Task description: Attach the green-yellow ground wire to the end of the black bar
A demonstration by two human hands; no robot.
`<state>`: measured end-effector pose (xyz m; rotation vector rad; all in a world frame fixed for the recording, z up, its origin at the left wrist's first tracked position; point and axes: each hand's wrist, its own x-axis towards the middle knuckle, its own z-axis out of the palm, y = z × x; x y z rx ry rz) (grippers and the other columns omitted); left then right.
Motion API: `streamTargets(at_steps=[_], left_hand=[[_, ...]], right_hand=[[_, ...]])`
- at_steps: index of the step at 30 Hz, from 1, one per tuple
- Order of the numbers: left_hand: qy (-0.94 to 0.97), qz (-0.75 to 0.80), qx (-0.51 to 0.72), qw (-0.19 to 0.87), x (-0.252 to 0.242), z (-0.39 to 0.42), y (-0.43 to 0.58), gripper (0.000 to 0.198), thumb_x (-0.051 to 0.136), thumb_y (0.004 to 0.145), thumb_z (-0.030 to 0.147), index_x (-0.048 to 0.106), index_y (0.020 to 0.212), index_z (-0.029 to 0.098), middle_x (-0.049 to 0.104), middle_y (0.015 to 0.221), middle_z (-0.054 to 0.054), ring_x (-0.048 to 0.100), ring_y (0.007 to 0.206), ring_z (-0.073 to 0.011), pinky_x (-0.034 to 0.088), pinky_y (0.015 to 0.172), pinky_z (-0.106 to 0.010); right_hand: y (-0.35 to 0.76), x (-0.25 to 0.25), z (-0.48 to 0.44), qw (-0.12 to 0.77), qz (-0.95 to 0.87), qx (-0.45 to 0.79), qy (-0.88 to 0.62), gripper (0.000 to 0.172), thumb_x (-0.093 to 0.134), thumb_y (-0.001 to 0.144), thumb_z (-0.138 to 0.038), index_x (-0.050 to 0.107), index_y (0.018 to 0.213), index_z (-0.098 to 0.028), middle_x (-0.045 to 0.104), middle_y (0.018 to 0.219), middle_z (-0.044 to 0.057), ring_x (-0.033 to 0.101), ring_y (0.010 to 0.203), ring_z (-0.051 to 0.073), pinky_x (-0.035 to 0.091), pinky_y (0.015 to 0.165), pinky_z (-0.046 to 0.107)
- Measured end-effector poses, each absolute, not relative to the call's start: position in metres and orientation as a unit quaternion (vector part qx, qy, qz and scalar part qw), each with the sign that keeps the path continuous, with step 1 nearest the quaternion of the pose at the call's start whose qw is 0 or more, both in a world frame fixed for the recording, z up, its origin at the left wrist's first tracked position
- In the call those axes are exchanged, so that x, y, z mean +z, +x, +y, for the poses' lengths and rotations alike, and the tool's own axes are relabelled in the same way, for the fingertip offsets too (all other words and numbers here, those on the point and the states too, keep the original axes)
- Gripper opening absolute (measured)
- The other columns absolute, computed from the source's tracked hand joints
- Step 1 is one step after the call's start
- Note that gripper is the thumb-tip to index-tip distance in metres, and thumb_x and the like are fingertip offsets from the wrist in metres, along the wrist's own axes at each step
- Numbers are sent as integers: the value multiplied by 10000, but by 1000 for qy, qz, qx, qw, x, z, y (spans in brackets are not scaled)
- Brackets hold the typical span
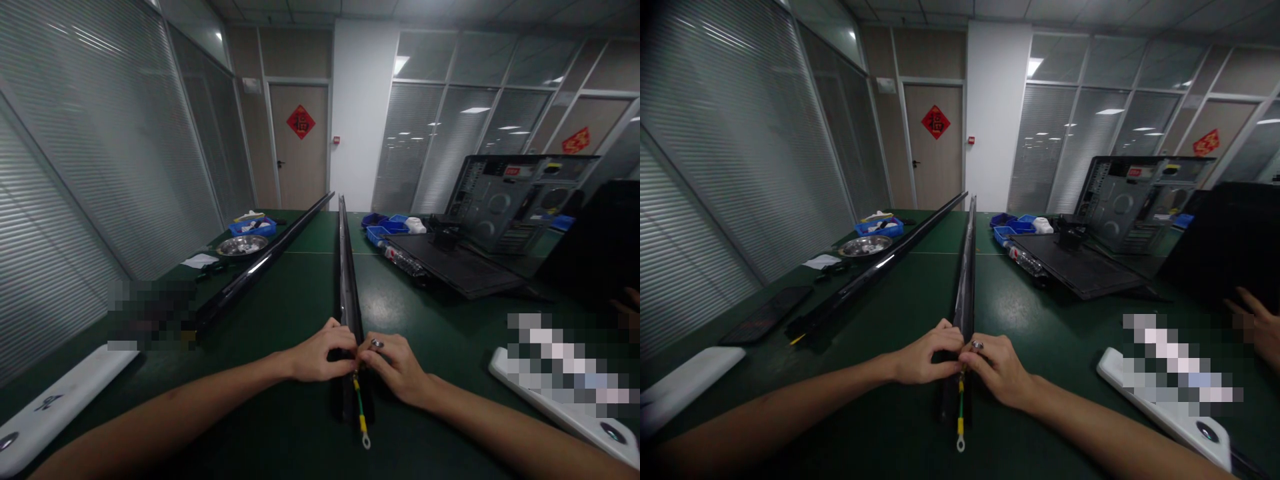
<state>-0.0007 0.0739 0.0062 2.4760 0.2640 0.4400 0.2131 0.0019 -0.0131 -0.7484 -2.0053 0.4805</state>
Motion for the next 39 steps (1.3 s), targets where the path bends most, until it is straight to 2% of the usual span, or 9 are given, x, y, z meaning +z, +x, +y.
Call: streamTargets(at_steps=[8,15,29,39], left_hand=[[931,99,168,307,6,74,-1,291,497,1074,401,636,922,196,669,907,-1,599,932,-174,310,895,-337],[930,93,168,313,2,76,0,348,457,1090,440,611,910,186,660,913,-8,595,941,-178,312,910,-335],[937,91,160,296,2,76,0,286,472,1089,383,623,940,190,651,911,-6,589,954,-181,302,919,-338],[935,92,164,301,3,76,-1,359,456,1082,477,635,950,195,667,920,-17,594,950,-186,316,925,-340]], right_hand=[[215,-17,2,472,-800,217,-298,268,555,1076,-333,680,896,-179,691,799,26,652,674,147,484,669,250],[213,-19,3,479,-795,210,-307,288,612,1050,-367,687,854,-169,673,731,12,630,621,135,471,633,233],[213,-21,3,476,-800,214,-298,273,632,1041,-340,676,832,-170,666,705,5,635,604,131,483,616,221],[213,-19,4,468,-804,211,-302,281,587,1063,-315,661,832,-173,667,728,8,628,625,129,467,633,226]])
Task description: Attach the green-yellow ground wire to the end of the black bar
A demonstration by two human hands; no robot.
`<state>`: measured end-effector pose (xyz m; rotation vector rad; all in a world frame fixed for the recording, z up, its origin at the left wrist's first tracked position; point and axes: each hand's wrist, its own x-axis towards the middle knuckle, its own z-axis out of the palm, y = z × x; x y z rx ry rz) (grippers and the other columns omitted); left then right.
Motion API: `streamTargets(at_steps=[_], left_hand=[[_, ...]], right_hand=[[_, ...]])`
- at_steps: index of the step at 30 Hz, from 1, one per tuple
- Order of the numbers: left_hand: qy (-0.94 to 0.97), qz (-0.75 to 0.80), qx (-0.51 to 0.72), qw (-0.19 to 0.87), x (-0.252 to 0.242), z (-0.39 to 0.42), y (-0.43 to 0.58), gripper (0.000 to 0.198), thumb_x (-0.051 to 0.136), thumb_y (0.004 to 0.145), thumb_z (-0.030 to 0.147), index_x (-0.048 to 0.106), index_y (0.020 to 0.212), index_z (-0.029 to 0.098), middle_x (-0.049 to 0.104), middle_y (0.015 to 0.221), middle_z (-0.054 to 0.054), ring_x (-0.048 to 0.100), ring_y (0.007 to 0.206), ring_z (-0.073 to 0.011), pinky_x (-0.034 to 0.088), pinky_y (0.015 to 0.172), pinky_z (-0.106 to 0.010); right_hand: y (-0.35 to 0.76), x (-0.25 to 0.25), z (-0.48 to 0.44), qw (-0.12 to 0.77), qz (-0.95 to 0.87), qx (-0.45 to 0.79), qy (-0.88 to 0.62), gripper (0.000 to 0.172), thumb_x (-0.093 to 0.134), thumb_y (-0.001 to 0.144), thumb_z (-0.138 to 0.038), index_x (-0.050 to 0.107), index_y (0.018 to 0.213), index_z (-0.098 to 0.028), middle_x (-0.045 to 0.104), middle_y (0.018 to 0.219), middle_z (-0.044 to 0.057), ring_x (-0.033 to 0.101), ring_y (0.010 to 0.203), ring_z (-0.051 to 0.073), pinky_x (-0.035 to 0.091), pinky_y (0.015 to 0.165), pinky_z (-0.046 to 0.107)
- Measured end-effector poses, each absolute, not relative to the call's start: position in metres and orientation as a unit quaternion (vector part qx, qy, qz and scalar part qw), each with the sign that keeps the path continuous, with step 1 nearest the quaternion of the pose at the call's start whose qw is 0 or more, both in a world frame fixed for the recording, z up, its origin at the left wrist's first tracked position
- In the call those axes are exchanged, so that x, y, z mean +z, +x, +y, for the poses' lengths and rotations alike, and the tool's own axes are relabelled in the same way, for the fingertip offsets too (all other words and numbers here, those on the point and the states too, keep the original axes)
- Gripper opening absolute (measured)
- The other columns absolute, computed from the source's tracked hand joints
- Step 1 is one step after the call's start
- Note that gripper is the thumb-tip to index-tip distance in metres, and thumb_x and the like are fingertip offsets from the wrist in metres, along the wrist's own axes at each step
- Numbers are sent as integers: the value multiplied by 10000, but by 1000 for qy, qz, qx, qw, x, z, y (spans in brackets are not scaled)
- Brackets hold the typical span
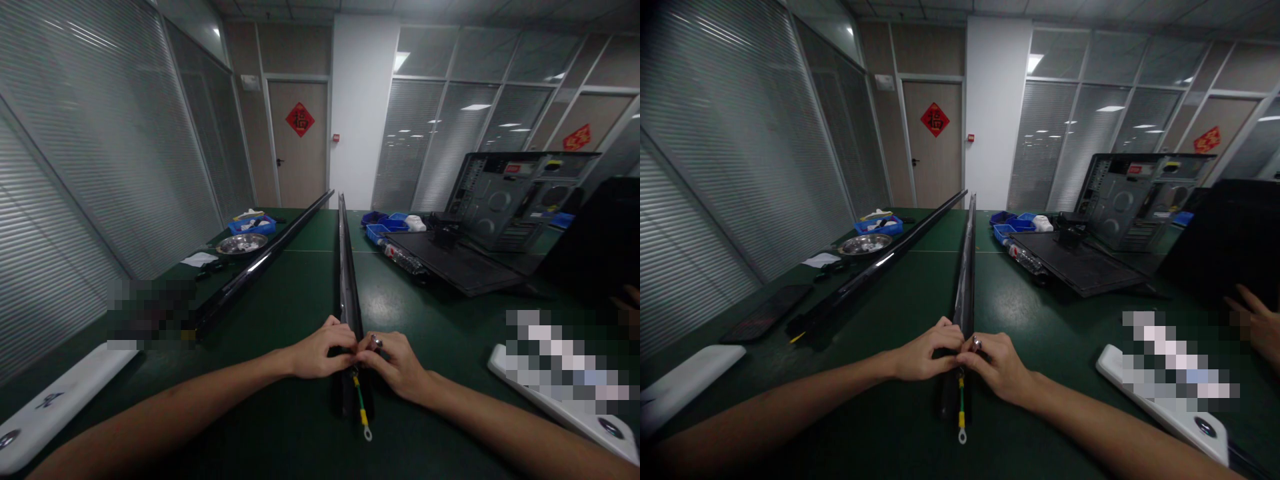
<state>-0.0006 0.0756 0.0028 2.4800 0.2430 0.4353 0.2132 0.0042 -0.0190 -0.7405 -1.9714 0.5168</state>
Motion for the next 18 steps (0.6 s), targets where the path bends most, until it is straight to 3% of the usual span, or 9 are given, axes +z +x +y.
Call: streamTargets(at_steps=[18], left_hand=[[929,96,177,309,4,74,-1,210,579,1007,358,617,893,186,638,876,4,589,920,-179,312,905,-337]], right_hand=[[212,-17,5,457,-811,215,-297,370,499,1102,-332,699,836,-170,693,760,30,651,667,143,478,652,241]])
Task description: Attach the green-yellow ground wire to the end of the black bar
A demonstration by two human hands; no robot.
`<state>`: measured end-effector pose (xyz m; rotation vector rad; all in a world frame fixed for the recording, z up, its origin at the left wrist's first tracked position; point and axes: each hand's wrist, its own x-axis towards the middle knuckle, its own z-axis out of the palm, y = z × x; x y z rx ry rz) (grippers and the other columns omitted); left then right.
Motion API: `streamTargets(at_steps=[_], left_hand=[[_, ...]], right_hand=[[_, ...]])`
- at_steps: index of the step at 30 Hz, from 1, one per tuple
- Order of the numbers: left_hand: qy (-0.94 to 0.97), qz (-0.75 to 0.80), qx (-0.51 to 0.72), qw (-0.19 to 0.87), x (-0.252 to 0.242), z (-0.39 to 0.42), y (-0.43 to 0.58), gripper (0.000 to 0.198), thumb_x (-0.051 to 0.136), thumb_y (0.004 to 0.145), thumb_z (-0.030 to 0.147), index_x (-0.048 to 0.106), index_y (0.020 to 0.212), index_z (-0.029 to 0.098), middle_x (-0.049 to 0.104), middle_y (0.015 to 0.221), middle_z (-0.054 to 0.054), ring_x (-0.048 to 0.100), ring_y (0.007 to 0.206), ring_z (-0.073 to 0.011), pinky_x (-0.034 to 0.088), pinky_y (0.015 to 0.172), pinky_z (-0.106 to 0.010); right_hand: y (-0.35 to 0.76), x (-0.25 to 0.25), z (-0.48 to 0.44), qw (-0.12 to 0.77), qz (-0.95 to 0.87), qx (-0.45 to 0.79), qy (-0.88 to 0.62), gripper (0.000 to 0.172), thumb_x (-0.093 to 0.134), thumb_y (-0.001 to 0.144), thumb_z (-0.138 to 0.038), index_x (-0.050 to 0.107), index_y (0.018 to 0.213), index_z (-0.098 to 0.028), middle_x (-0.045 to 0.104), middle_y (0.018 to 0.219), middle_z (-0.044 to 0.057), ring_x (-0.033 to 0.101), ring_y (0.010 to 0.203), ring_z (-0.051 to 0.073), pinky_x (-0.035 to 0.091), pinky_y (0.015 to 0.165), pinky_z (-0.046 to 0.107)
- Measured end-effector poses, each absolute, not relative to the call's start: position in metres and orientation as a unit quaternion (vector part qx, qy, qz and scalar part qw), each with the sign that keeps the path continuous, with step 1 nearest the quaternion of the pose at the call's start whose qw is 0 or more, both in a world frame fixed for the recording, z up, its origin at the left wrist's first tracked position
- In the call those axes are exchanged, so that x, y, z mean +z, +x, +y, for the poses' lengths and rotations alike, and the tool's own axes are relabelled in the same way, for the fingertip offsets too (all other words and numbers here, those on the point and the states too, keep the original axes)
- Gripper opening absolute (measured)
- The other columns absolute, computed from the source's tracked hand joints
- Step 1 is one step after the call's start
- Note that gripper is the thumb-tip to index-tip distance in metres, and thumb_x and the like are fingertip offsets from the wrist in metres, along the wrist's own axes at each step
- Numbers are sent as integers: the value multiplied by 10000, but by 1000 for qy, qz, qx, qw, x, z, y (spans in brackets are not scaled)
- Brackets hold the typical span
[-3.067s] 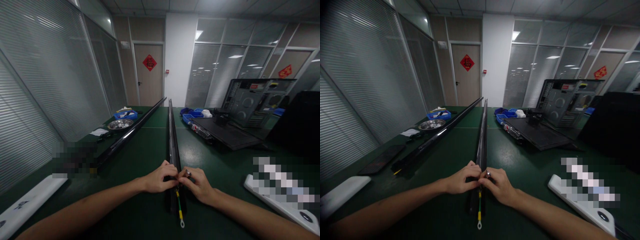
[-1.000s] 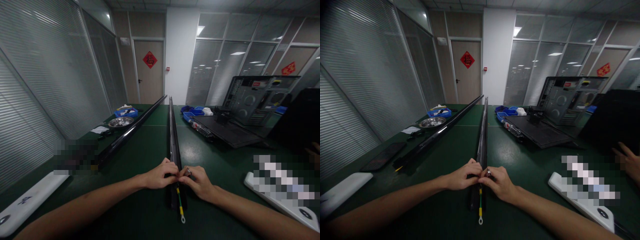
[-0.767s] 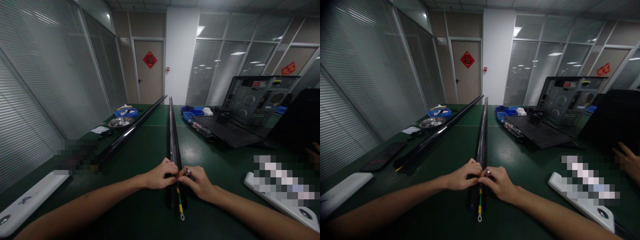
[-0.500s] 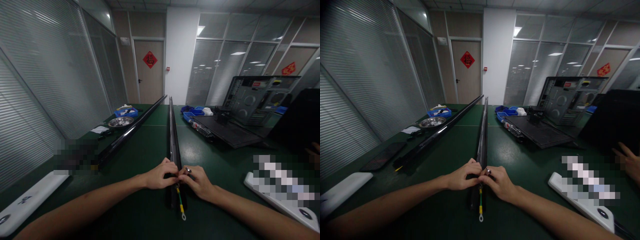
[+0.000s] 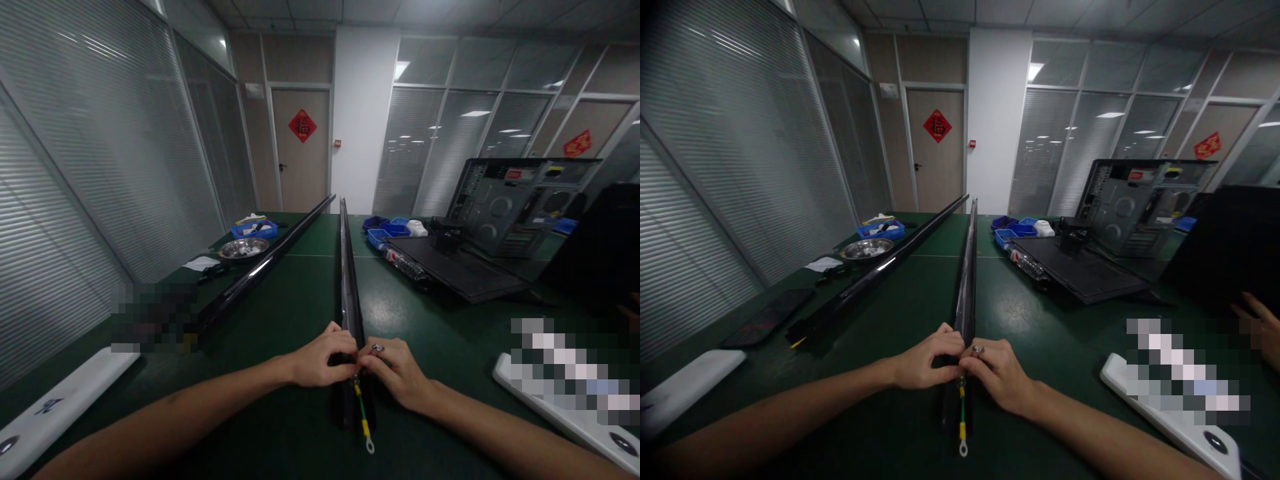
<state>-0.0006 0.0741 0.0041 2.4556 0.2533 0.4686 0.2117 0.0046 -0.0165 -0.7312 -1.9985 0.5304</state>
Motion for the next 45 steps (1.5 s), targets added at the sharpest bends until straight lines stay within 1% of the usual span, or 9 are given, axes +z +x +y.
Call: streamTargets(at_steps=[4,10,14,19,21,24,31,37,45], left_hand=[[929,98,179,310,3,74,-1,229,555,1032,372,634,920,190,660,899,3,591,928,-176,310,922,-339],[930,100,163,313,4,76,-1,324,479,1078,425,640,923,190,655,882,-3,590,923,-177,314,886,-338],[930,99,155,319,5,76,0,384,441,1089,474,631,918,188,655,890,-9,589,938,-181,319,901,-339],[928,103,158,322,3,76,0,463,401,1086,550,620,904,184,653,886,-15,585,928,-184,321,893,-340],[927,98,162,323,2,76,0,449,415,1084,543,617,906,184,650,890,-12,585,927,-180,320,900,-339],[927,94,165,323,3,76,0,379,449,1087,480,618,917,186,651,907,-6,585,927,-171,316,922,-338],[925,102,161,328,6,74,0,317,489,1070,408,622,887,187,671,904,-10,593,944,-183,320,937,-345],[924,103,164,329,4,75,0,356,485,1069,465,644,906,190,682,904,-14,603,952,-187,321,934,-349],[921,100,174,335,1,78,0,381,498,1055,526,655,963,191,689,949,-22,618,965,-193,325,942,-342]], right_hand=[[212,-18,4,467,-803,217,-300,369,500,1100,-351,687,837,-171,686,746,22,638,641,139,483,644,243],[213,-19,3,476,-792,224,-310,328,537,1080,-364,677,850,-176,692,762,25,651,656,151,498,665,254],[214,-20,4,479,-791,229,-302,315,565,1070,-372,677,850,-177,701,776,26,662,663,150,502,665,248],[213,-23,6,483,-789,220,-308,324,598,1057,-388,680,828,-173,693,732,18,661,636,144,499,644,237],[211,-22,6,491,-786,218,-306,346,604,1053,-406,679,811,-170,693,717,17,662,624,142,502,635,232],[210,-20,4,496,-784,217,-305,353,627,1040,-422,692,809,-163,700,700,17,667,604,137,509,621,223],[209,-19,4,504,-781,217,-299,356,669,1011,-444,705,795,-163,709,673,17,653,547,131,494,558,215],[210,-19,3,497,-787,204,-304,356,634,1032,-430,696,795,-172,691,667,12,647,558,136,501,577,223],[210,-19,5,488,-786,232,-300,339,644,1027,-426,688,814,-166,681,676,4,627,562,127,489,583,220]])
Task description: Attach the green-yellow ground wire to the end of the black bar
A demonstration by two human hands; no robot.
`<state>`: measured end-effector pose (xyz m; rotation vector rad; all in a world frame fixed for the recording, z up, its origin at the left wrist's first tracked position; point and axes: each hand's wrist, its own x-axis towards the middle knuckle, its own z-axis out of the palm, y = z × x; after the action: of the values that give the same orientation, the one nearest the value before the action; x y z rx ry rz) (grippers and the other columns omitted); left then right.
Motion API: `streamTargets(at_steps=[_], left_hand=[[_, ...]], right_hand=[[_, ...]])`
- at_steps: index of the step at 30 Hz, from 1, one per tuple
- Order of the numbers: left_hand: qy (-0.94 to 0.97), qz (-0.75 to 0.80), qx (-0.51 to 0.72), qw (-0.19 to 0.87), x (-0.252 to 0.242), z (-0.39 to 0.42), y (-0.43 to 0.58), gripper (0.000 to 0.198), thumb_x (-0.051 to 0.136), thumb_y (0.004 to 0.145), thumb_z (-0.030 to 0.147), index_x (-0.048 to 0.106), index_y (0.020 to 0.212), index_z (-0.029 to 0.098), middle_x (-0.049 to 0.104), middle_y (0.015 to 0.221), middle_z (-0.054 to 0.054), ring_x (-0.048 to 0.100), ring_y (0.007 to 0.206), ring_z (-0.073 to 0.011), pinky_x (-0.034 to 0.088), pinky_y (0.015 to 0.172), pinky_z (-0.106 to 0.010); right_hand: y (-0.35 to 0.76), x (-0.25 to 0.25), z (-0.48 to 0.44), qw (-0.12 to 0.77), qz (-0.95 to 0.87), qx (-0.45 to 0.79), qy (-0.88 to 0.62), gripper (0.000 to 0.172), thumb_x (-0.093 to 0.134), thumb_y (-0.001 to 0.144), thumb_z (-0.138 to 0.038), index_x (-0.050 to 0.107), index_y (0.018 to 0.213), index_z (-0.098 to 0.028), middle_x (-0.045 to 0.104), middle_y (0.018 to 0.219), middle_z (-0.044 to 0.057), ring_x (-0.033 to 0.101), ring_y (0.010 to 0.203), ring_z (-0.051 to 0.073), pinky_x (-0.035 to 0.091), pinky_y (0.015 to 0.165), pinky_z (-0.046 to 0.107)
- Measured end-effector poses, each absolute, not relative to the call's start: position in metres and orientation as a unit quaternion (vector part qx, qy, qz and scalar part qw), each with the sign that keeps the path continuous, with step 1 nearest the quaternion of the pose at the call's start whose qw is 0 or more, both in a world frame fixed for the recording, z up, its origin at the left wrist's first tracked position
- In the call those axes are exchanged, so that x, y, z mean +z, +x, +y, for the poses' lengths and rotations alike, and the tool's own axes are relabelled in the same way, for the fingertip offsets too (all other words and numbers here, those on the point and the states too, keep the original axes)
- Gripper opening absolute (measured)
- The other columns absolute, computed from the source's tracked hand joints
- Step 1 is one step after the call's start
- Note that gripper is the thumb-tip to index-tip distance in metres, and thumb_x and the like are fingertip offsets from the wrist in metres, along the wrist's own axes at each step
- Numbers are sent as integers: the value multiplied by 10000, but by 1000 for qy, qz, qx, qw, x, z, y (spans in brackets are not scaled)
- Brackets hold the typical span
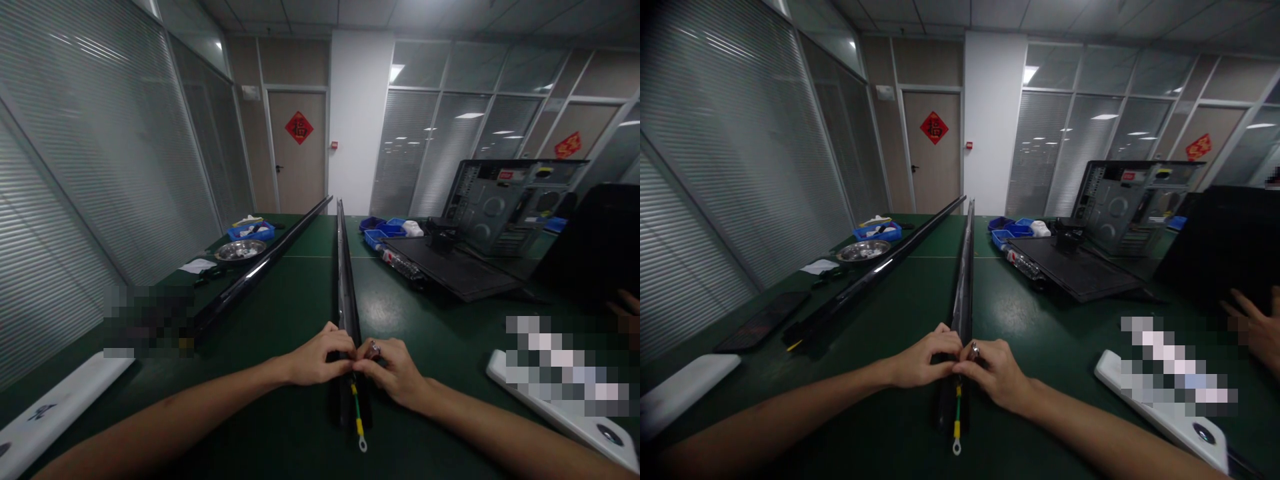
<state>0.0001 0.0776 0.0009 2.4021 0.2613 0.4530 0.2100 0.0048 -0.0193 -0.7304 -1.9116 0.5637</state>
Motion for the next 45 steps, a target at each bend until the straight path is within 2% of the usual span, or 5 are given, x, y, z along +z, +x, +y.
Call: streamTargets(at_steps=[8,12,21,27,45], left_hand=[[922,109,170,330,3,76,0,354,506,1056,474,618,884,185,683,914,-17,614,953,-191,340,938,-331],[923,108,172,328,4,75,0,269,529,1050,420,650,952,200,698,961,-16,614,981,-194,333,958,-340],[928,101,189,306,6,74,0,219,560,1034,362,691,981,194,676,1037,-43,603,1029,-203,335,941,-344],[931,98,182,300,6,74,-1,190,547,1035,332,670,984,196,685,973,-28,598,995,-200,332,946,-349],[935,96,173,294,4,75,-1,159,554,1016,322,639,973,195,696,975,-18,603,996,-197,336,968,-350]], right_hand=[[211,-14,0,463,-796,226,-316,351,509,1079,-412,685,900,-168,641,644,1,592,541,129,463,541,227],[213,-16,-3,475,-779,245,-326,275,506,1077,-373,669,975,-176,604,621,-22,554,495,115,429,491,213],[215,-16,-1,477,-780,236,-328,316,551,1065,-380,645,840,-180,539,586,-46,511,485,108,416,557,235],[214,-14,-1,479,-782,239,-319,339,515,1084,-372,649,838,-181,548,624,-34,494,485,106,404,552,241],[215,-15,1,480,-796,207,-304,325,482,1099,-294,680,873,-170,612,727,0,512,520,99,414,565,235]])
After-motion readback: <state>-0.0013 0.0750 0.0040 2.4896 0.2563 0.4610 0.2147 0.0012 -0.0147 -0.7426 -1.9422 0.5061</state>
